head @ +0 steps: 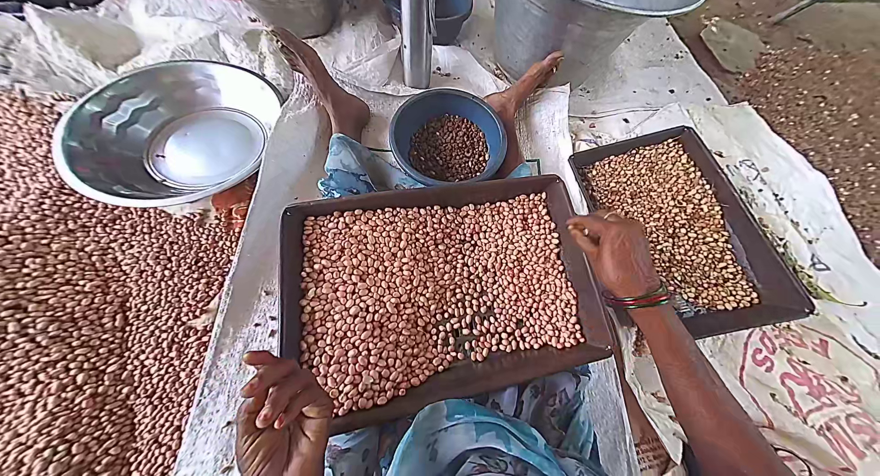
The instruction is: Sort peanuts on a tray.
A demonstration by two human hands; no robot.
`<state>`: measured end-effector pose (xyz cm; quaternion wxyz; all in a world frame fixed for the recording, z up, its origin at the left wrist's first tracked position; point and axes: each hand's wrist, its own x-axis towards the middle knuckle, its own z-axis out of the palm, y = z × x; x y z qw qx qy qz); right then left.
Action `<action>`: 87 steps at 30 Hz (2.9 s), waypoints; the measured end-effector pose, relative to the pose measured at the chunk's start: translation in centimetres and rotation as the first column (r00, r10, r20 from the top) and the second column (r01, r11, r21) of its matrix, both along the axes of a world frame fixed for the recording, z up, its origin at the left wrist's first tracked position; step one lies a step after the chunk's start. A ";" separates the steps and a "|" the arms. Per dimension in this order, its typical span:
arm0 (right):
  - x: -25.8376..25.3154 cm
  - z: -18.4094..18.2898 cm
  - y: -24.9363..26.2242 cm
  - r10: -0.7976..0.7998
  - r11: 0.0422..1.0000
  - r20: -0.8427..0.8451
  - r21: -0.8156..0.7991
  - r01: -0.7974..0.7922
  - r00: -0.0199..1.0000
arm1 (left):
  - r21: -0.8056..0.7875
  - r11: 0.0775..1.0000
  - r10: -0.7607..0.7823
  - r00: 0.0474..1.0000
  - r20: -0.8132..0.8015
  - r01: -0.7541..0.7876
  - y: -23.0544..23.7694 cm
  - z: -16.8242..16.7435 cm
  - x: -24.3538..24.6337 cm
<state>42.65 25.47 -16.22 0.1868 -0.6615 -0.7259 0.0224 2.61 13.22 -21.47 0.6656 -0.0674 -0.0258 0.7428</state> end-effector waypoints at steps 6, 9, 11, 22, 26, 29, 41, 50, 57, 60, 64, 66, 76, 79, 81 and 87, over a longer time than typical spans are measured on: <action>-2.0 0.6 1.2 0.217 0.975 -0.177 -0.015 -0.223 0.960 | 0.004 1.000 0.030 1.000 0.001 -0.030 0.3 0.0 0.1; -8.7 -3.2 3.0 0.474 0.823 -0.278 -0.197 -0.532 0.836 | -0.017 0.999 0.034 0.999 -0.001 -0.034 0.5 0.4 0.7; -12.8 -5.5 4.3 0.466 0.787 -0.310 -0.283 -0.548 0.829 | -0.017 0.999 0.044 0.999 -0.007 -0.044 0.3 0.8 1.2; -5.5 -2.8 1.2 0.551 0.790 -0.037 -0.298 -0.536 0.833 | -0.003 0.995 0.096 0.994 -0.045 -0.096 -2.3 0.0 -2.3; -2.0 -2.9 -2.7 0.650 0.663 -0.197 -0.326 -0.674 0.734 | -0.011 0.992 0.124 0.991 -0.054 -0.125 -2.3 -0.4 -3.1; -3.5 -3.8 -4.3 0.646 0.674 -0.212 -0.293 -0.678 0.733 | -0.007 0.992 0.122 0.990 -0.074 -0.123 -1.9 -0.4 -3.0; -10.3 -0.7 -0.7 0.631 0.323 -0.337 -0.705 -0.631 0.699 | 0.041 0.998 0.054 0.991 -0.120 -0.049 -1.8 0.0 -2.8; -9.5 -3.9 4.0 0.248 0.855 -0.064 -0.456 -0.249 0.967 | -0.005 0.994 0.103 0.982 -0.161 -0.106 -0.5 0.4 -2.7; -5.1 -0.4 4.8 0.197 0.974 -0.129 -0.083 -0.209 0.972 | -0.076 0.977 0.172 0.944 -0.282 -0.201 0.2 0.0 -3.1; -6.9 -2.3 4.6 0.297 0.918 -0.182 -0.217 -0.333 0.937 | -0.031 0.981 0.173 0.930 -0.324 -0.193 0.6 -1.1 -3.6; -9.5 -5.6 3.5 0.369 0.900 0.004 -0.250 -0.357 0.929 | 0.026 0.985 0.166 0.902 -0.400 -0.170 0.6 -1.8 -3.5; -9.8 -6.3 3.1 0.372 0.916 0.045 -0.178 -0.359 0.927 | 0.025 0.987 0.154 0.890 -0.429 -0.158 0.5 -1.9 -3.4; -2.9 -0.4 4.2 -0.061 0.997 0.010 0.044 0.061 0.998 | -0.014 0.993 0.105 0.946 -0.306 -0.114 0.7 -1.9 -3.6; -1.9 0.3 5.0 0.016 0.998 -0.084 0.055 -0.012 0.996 | 0.005 0.995 0.093 0.956 -0.279 -0.095 0.8 -2.0 -3.9; -4.4 -1.9 5.5 0.302 0.952 -0.151 0.091 -0.291 0.941 | 0.000 0.996 0.080 0.946 -0.316 -0.084 1.2 -1.9 -4.0; -16.5 -7.5 3.4 0.408 0.803 -0.444 -0.241 -0.545 0.798 | 0.019 0.997 0.073 0.963 -0.259 -0.070 0.8 -2.3 -4.5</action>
